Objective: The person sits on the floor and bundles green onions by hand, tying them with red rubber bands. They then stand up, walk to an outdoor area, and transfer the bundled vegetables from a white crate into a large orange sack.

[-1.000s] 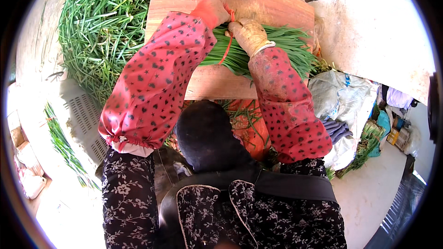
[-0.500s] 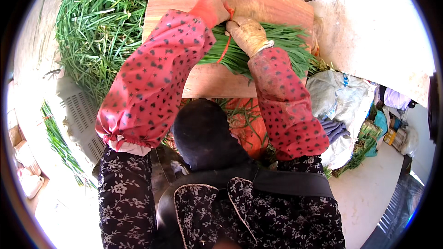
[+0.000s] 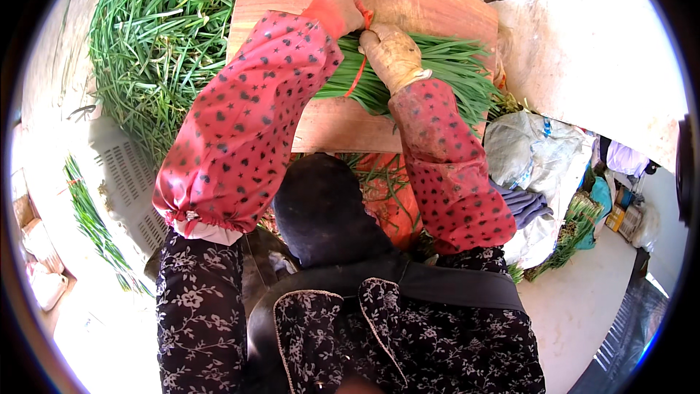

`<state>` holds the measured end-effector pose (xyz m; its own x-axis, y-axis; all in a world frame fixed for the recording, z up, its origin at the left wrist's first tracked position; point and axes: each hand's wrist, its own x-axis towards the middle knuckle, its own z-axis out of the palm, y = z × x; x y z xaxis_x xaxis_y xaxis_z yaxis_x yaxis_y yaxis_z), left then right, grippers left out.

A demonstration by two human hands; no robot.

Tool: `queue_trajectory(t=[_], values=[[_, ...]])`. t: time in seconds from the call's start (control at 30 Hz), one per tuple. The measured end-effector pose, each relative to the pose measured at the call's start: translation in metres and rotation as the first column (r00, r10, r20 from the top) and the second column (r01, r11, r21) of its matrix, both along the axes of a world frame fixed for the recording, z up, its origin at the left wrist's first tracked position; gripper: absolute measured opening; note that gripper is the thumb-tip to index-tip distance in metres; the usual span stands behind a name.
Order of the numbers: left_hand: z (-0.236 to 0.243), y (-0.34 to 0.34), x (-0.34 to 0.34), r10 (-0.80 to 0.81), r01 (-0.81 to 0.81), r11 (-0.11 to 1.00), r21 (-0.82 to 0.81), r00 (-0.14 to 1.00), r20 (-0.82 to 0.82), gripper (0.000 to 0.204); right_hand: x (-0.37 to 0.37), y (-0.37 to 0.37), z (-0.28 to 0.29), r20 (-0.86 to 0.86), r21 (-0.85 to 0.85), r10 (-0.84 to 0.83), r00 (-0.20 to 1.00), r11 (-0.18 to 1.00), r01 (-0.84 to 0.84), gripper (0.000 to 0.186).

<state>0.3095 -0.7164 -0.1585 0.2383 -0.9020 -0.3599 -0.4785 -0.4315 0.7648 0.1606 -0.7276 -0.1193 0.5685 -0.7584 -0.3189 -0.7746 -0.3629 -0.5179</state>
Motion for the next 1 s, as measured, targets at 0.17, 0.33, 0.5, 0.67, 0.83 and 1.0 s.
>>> queue_trajectory(t=[0.17, 0.33, 0.5, 0.67, 0.83, 1.0], values=[[0.002, 0.0, 0.0, 0.01, -0.009, 1.0, -0.019, 0.999, 0.054, 0.021, 0.005, 0.001, -0.003, -0.026, -0.124, -0.055, 0.998, 0.991, 0.052, 0.032], [0.0, -0.002, -0.004, 0.024, -0.024, 1.0, -0.018, 1.0, 0.001, 0.021, 0.001, 0.002, -0.003, -0.051, -0.116, -0.045, 0.998, 0.992, 0.039, 0.033], [0.006, 0.003, -0.003, 0.071, -0.073, 0.997, 0.008, 0.991, 0.116, 0.021, 0.01, 0.004, 0.004, -0.114, -0.046, -0.075, 0.991, 0.996, 0.07, 0.033], [-0.001, 0.0, -0.008, 0.062, -0.057, 0.998, -0.039, 0.989, 0.138, 0.021, 0.008, 0.002, 0.0, -0.083, -0.15, -0.069, 0.994, 0.987, 0.056, 0.033], [0.002, 0.006, -0.008, 0.09, -0.084, 0.995, -0.048, 0.988, 0.127, 0.018, 0.012, 0.003, 0.003, -0.131, -0.108, -0.08, 0.988, 0.992, 0.066, 0.032], [0.004, 0.007, -0.009, 0.066, -0.054, 0.993, -0.1, 0.99, 0.121, 0.011, 0.011, 0.0, 0.006, -0.107, -0.065, -0.055, 0.993, 0.997, 0.048, 0.033]])
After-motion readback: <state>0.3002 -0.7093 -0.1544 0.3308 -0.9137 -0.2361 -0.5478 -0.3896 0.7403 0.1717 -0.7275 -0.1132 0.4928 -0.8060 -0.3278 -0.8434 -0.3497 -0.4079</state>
